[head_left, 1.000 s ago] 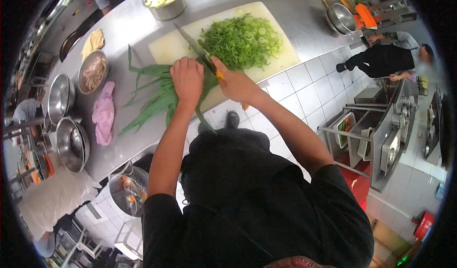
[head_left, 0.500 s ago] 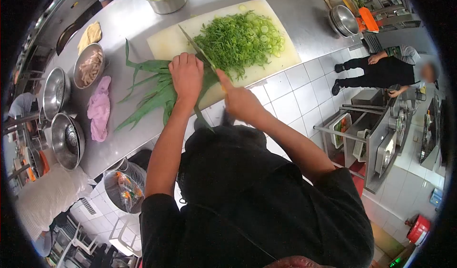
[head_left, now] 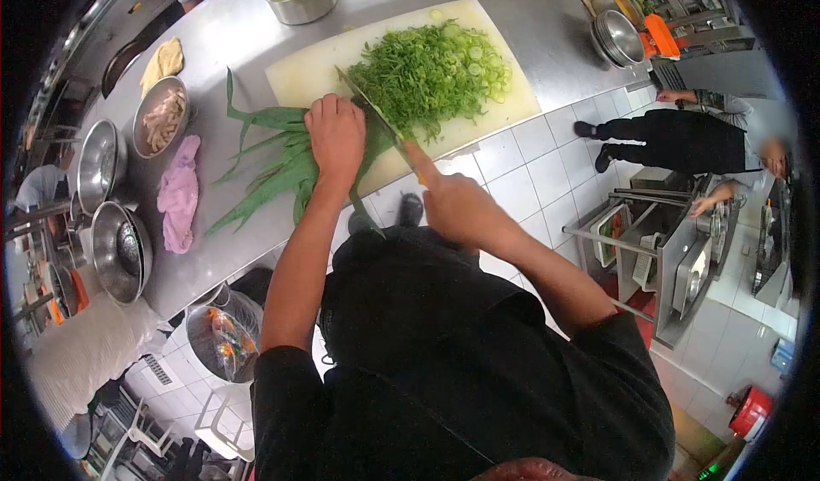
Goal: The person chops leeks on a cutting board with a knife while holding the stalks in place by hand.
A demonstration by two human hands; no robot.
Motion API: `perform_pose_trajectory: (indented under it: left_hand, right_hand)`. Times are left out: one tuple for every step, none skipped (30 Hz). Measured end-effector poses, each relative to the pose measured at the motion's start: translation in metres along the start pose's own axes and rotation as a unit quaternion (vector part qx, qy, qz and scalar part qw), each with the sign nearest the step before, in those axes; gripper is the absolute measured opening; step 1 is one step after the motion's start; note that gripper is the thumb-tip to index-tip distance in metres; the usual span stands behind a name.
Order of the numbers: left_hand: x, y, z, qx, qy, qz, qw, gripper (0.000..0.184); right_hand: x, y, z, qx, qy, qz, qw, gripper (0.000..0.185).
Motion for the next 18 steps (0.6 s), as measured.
perform_pose_trajectory:
  left_hand:
    - [0.000, 0.000, -0.001, -0.005, -0.001, -0.001, 1.000, 0.012]
    - [0.000, -0.001, -0.001, -0.011, -0.002, -0.005, 1.000, 0.012]
    - [-0.001, -0.001, 0.001, -0.008, 0.005, -0.003, 1.000, 0.012]
    - [-0.001, -0.002, 0.003, -0.005, 0.011, -0.002, 1.000, 0.012]
    - [-0.001, -0.002, 0.004, -0.002, 0.016, -0.003, 1.000, 0.012]
    - [-0.002, 0.002, 0.003, -0.003, 0.011, -0.004, 1.000, 0.012]
    - [-0.001, 0.003, -0.001, -0.008, 0.006, -0.005, 1.000, 0.012]
    - [0.002, 0.000, -0.005, -0.018, -0.002, -0.003, 1.000, 0.012]
    - [0.003, 0.000, -0.004, -0.016, -0.001, -0.004, 1.000, 0.011]
    - [0.002, 0.001, -0.002, -0.012, 0.001, -0.003, 1.000, 0.011]
    - [0.001, -0.001, -0.002, -0.011, 0.004, -0.002, 1.000, 0.011]
    - [0.000, -0.002, -0.002, -0.008, 0.005, 0.000, 1.000, 0.011]
    - [0.001, -0.001, -0.002, -0.004, 0.004, 0.002, 1.000, 0.011]
    - [0.001, 0.000, -0.002, 0.001, 0.003, 0.005, 1.000, 0.011]
    - [0.002, 0.001, -0.003, -0.004, 0.007, 0.010, 1.000, 0.011]
    - [0.002, 0.000, -0.003, -0.009, 0.012, 0.009, 1.000, 0.010]
    - [0.001, 0.000, -0.002, -0.012, 0.017, 0.008, 1.000, 0.010]
    - [0.001, 0.000, -0.002, -0.007, 0.014, 0.010, 1.000, 0.010]
  right_hand:
    - [-0.004, -0.004, -0.014, -0.025, 0.006, 0.019, 0.999, 0.078]
    - [-0.004, -0.018, -0.019, -0.006, -0.008, -0.018, 1.000, 0.078]
    - [-0.003, -0.034, -0.020, -0.015, -0.016, -0.010, 1.000, 0.078]
    - [-0.003, -0.050, -0.021, -0.024, -0.026, -0.002, 0.999, 0.078]
    - [-0.005, -0.064, -0.022, -0.034, -0.036, 0.007, 0.999, 0.078]
    - [-0.008, -0.075, -0.022, -0.051, -0.031, 0.031, 0.998, 0.077]
    - [-0.011, -0.088, -0.018, -0.070, -0.022, 0.057, 0.996, 0.077]
    - [-0.012, -0.097, -0.014, -0.088, -0.011, 0.089, 0.992, 0.077]
    - [-0.006, -0.092, -0.005, -0.039, -0.042, 0.043, 0.997, 0.077]
    - [0.010, -0.077, 0.018, 0.012, -0.073, -0.005, 0.997, 0.076]
    - [0.022, -0.064, 0.038, 0.062, -0.101, -0.051, 0.992, 0.076]
    - [0.029, -0.051, 0.049, 0.072, -0.092, -0.060, 0.991, 0.076]
    - [0.034, -0.034, 0.057, 0.083, -0.084, -0.069, 0.991, 0.076]
    - [0.036, -0.016, 0.059, 0.095, -0.077, -0.077, 0.990, 0.076]
    - [0.027, 0.004, 0.049, 0.067, -0.044, -0.061, 0.995, 0.076]
    - [0.027, 0.012, 0.043, 0.059, -0.025, -0.048, 0.997, 0.077]
    - [0.027, 0.015, 0.038, 0.050, -0.008, -0.035, 0.998, 0.077]
    - [0.021, 0.011, 0.027, 0.040, -0.009, -0.033, 0.999, 0.077]
Point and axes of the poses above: each hand's wrist, its own y-axis away from the middle knuckle, its own z-axis out of the back of the hand, x = y × z, the point moved 3 cm from there along -y, towards the middle knuckle, and after that the axes turned 4 degrees about -x, right-handed, at the moved point
